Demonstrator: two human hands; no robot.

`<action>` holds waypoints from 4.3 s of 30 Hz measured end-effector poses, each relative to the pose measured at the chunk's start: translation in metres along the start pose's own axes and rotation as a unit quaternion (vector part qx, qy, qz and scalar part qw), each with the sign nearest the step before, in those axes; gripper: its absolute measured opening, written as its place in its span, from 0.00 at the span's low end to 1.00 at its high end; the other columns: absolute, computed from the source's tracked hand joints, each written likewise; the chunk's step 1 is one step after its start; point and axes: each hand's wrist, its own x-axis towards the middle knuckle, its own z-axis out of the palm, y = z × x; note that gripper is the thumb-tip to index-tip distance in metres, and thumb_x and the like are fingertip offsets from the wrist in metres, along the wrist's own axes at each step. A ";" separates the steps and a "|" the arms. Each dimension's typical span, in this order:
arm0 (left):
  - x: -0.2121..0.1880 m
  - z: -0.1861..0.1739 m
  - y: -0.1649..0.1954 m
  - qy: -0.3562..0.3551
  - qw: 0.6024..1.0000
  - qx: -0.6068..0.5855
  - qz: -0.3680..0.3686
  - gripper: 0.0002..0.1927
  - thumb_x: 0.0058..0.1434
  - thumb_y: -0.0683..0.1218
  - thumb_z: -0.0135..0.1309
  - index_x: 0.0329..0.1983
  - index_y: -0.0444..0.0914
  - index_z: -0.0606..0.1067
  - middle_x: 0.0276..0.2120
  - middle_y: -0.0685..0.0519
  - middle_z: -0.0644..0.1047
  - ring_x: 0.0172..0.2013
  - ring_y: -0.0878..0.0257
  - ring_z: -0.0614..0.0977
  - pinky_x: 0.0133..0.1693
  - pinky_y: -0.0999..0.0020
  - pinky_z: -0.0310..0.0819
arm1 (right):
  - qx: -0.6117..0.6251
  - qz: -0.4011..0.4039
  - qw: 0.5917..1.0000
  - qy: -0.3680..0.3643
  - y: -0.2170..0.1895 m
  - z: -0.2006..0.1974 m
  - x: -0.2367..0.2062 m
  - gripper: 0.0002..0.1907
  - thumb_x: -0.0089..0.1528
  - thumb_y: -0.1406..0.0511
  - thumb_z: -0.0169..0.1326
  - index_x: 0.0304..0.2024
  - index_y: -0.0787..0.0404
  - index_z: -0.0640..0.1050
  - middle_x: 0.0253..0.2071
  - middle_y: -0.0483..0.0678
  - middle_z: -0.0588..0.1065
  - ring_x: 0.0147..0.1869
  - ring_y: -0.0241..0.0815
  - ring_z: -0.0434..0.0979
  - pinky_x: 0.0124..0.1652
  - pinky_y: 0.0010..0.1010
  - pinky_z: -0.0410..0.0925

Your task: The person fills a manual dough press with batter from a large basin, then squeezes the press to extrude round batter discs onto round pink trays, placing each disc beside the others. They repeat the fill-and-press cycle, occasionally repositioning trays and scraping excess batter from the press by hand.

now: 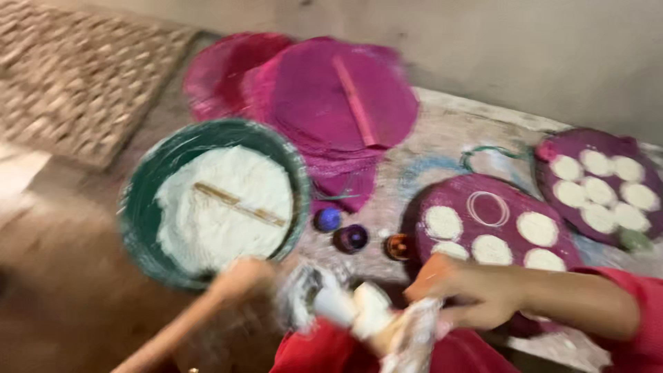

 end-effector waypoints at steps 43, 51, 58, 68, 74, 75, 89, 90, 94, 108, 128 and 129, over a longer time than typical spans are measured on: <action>-0.074 0.038 -0.209 0.291 0.405 -0.836 0.230 0.22 0.58 0.41 0.61 0.55 0.36 0.70 0.40 0.52 0.77 0.35 0.64 0.77 0.37 0.69 0.75 | 0.122 0.112 0.941 0.294 0.168 0.071 0.312 0.18 0.71 0.64 0.47 0.61 0.61 0.77 0.22 0.39 0.69 0.23 0.28 0.64 0.23 0.23 0.62; -0.091 0.035 -0.222 0.326 0.574 -0.724 0.200 0.21 0.59 0.45 0.61 0.54 0.33 0.75 0.38 0.49 0.79 0.34 0.62 0.80 0.34 0.67 0.76 | -0.189 0.182 0.925 0.276 0.106 -0.022 0.318 0.19 0.70 0.61 0.50 0.64 0.49 0.77 0.28 0.50 0.75 0.27 0.39 0.73 0.27 0.32 0.68; -0.076 0.039 -0.220 0.359 0.517 -0.757 0.175 0.25 0.55 0.45 0.62 0.57 0.37 0.74 0.40 0.50 0.78 0.35 0.63 0.80 0.34 0.66 0.76 | -0.304 0.076 0.903 0.292 0.108 0.004 0.322 0.20 0.65 0.65 0.56 0.60 0.53 0.78 0.34 0.59 0.79 0.31 0.50 0.81 0.34 0.39 0.72; -0.008 0.018 -0.213 0.480 0.589 -0.647 0.064 0.22 0.59 0.43 0.58 0.58 0.35 0.74 0.50 0.50 0.78 0.52 0.60 0.77 0.55 0.62 0.73 | -0.234 0.136 0.885 0.380 0.150 0.063 0.337 0.08 0.68 0.66 0.58 0.45 0.64 0.82 0.30 0.62 0.78 0.28 0.51 0.78 0.31 0.40 0.68; -0.025 -0.001 -0.207 0.536 0.551 -0.630 0.110 0.26 0.57 0.41 0.59 0.60 0.32 0.71 0.46 0.50 0.76 0.45 0.61 0.78 0.44 0.64 0.77 | -0.193 -0.028 0.918 0.345 0.161 0.039 0.325 0.13 0.68 0.67 0.56 0.55 0.62 0.77 0.36 0.58 0.80 0.33 0.47 0.84 0.35 0.35 0.73; -0.035 -0.006 -0.210 0.556 0.538 -0.623 0.115 0.28 0.56 0.41 0.58 0.61 0.33 0.70 0.45 0.51 0.76 0.42 0.62 0.78 0.40 0.64 0.79 | -0.161 0.053 0.929 0.330 0.165 0.035 0.320 0.14 0.69 0.67 0.55 0.58 0.60 0.78 0.33 0.60 0.78 0.33 0.51 0.79 0.35 0.39 0.71; -0.120 -0.050 -0.188 0.778 0.626 -0.027 -0.050 0.28 0.57 0.42 0.65 0.61 0.36 0.70 0.62 0.39 0.72 0.58 0.48 0.76 0.60 0.54 0.72 | -0.209 0.238 0.947 0.057 0.144 -0.008 0.286 0.32 0.57 0.72 0.51 0.63 0.44 0.76 0.39 0.42 0.83 0.29 0.41 0.81 0.34 0.32 0.73; -0.120 -0.052 -0.190 0.775 0.618 0.105 -0.086 0.26 0.56 0.43 0.66 0.56 0.38 0.72 0.66 0.36 0.68 0.62 0.43 0.75 0.62 0.51 0.71 | -0.141 0.238 0.958 0.076 0.136 -0.015 0.281 0.29 0.61 0.70 0.49 0.64 0.44 0.75 0.33 0.43 0.78 0.26 0.39 0.75 0.29 0.30 0.69; -0.094 -0.053 -0.194 0.725 0.625 0.223 -0.186 0.28 0.59 0.46 0.65 0.61 0.33 0.75 0.70 0.37 0.63 0.57 0.43 0.76 0.52 0.50 0.77 | 0.028 0.175 0.972 0.153 0.126 0.003 0.304 0.23 0.70 0.66 0.47 0.68 0.48 0.74 0.21 0.42 0.65 0.21 0.30 0.60 0.21 0.25 0.58; -0.064 -0.018 -0.284 0.842 0.519 -0.135 -0.051 0.43 0.64 0.44 0.66 0.75 0.31 0.56 0.57 0.43 0.75 0.51 0.56 0.81 0.56 0.64 0.75 | -0.374 0.142 0.915 0.056 0.166 0.020 0.395 0.20 0.65 0.60 0.51 0.60 0.44 0.77 0.32 0.59 0.79 0.33 0.56 0.81 0.34 0.46 0.72; -0.066 -0.020 -0.259 0.808 0.566 -0.103 -0.130 0.32 0.54 0.46 0.67 0.61 0.36 0.71 0.61 0.44 0.75 0.49 0.53 0.80 0.48 0.61 0.78 | -0.357 0.144 0.904 -0.187 0.168 0.019 0.397 0.17 0.65 0.50 0.49 0.53 0.38 0.81 0.36 0.44 0.81 0.38 0.49 0.83 0.38 0.42 0.73; -0.068 -0.022 -0.254 0.807 0.570 -0.093 -0.127 0.32 0.53 0.46 0.67 0.61 0.36 0.72 0.61 0.44 0.75 0.49 0.53 0.80 0.48 0.61 0.78 | -0.296 0.103 0.937 -0.153 0.164 0.006 0.382 0.18 0.67 0.50 0.50 0.54 0.44 0.82 0.38 0.43 0.82 0.38 0.45 0.82 0.37 0.39 0.73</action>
